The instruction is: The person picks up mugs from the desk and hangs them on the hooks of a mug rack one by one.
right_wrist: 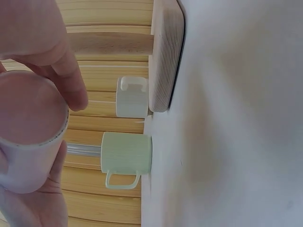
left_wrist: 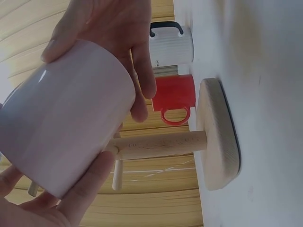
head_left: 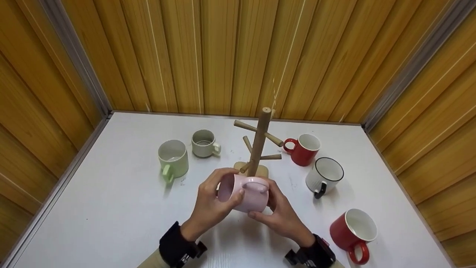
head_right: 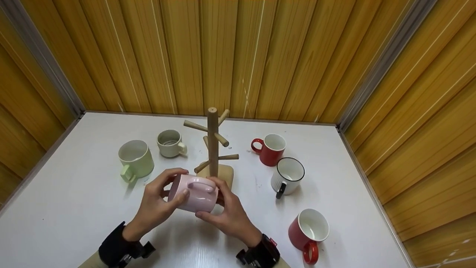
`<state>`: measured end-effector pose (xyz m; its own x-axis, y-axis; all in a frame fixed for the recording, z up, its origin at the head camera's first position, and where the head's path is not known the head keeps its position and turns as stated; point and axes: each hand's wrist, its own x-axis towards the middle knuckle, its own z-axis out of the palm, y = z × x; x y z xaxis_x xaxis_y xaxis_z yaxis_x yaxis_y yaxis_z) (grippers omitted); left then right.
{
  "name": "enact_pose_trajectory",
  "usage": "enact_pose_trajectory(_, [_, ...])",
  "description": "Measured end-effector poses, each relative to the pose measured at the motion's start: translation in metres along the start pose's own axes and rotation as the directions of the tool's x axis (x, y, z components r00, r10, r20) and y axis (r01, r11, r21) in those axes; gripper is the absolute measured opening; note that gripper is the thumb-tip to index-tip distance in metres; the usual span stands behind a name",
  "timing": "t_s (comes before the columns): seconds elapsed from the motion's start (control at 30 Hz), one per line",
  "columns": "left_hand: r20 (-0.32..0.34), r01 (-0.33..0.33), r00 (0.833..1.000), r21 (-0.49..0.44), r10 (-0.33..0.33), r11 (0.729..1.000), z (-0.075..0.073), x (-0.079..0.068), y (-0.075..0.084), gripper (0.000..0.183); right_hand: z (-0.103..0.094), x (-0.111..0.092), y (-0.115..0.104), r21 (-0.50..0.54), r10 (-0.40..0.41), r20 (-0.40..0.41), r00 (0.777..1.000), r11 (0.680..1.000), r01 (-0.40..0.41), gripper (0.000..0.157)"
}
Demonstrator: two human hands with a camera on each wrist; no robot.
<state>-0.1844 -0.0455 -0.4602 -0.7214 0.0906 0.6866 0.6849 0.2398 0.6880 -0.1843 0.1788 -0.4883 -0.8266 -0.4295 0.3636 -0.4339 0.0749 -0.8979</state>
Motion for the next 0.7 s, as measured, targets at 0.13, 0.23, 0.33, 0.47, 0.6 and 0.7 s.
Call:
enact_pose_trajectory(0.13, [0.062,0.03,0.998,0.009,-0.031,1.0,-0.004,-0.002,-0.003,0.045,0.0,-0.001,0.0,-0.02,0.004,-0.016,1.0,1.0,-0.004,0.074])
enact_pose_trajectory(0.23, [0.113,0.058,0.992,0.021,-0.06,0.998,-0.007,-0.001,-0.004,0.047,-0.002,0.0,0.0,-0.045,-0.006,-0.032,0.999,0.999,0.004,0.072])
enact_pose_trajectory(0.33, [0.173,0.098,0.98,0.005,-0.098,0.995,-0.012,-0.001,-0.003,0.051,-0.003,0.0,0.0,-0.071,-0.017,-0.051,0.999,0.997,0.013,0.072])
enact_pose_trajectory(0.47, [0.273,0.142,0.953,-0.025,-0.13,0.99,-0.018,0.0,-0.002,0.062,-0.004,0.0,0.001,-0.077,-0.02,-0.07,0.997,0.997,0.015,0.073])
enact_pose_trajectory(0.6, [0.361,0.171,0.921,-0.036,-0.146,0.985,-0.023,-0.001,-0.004,0.079,-0.006,-0.001,0.002,-0.08,-0.013,-0.083,0.996,0.997,0.006,0.072])
enact_pose_trajectory(0.7, [0.403,0.196,0.902,-0.058,-0.156,0.979,-0.026,-0.003,-0.006,0.089,-0.006,-0.001,0.003,-0.09,-0.02,-0.081,0.997,0.996,0.013,0.071])
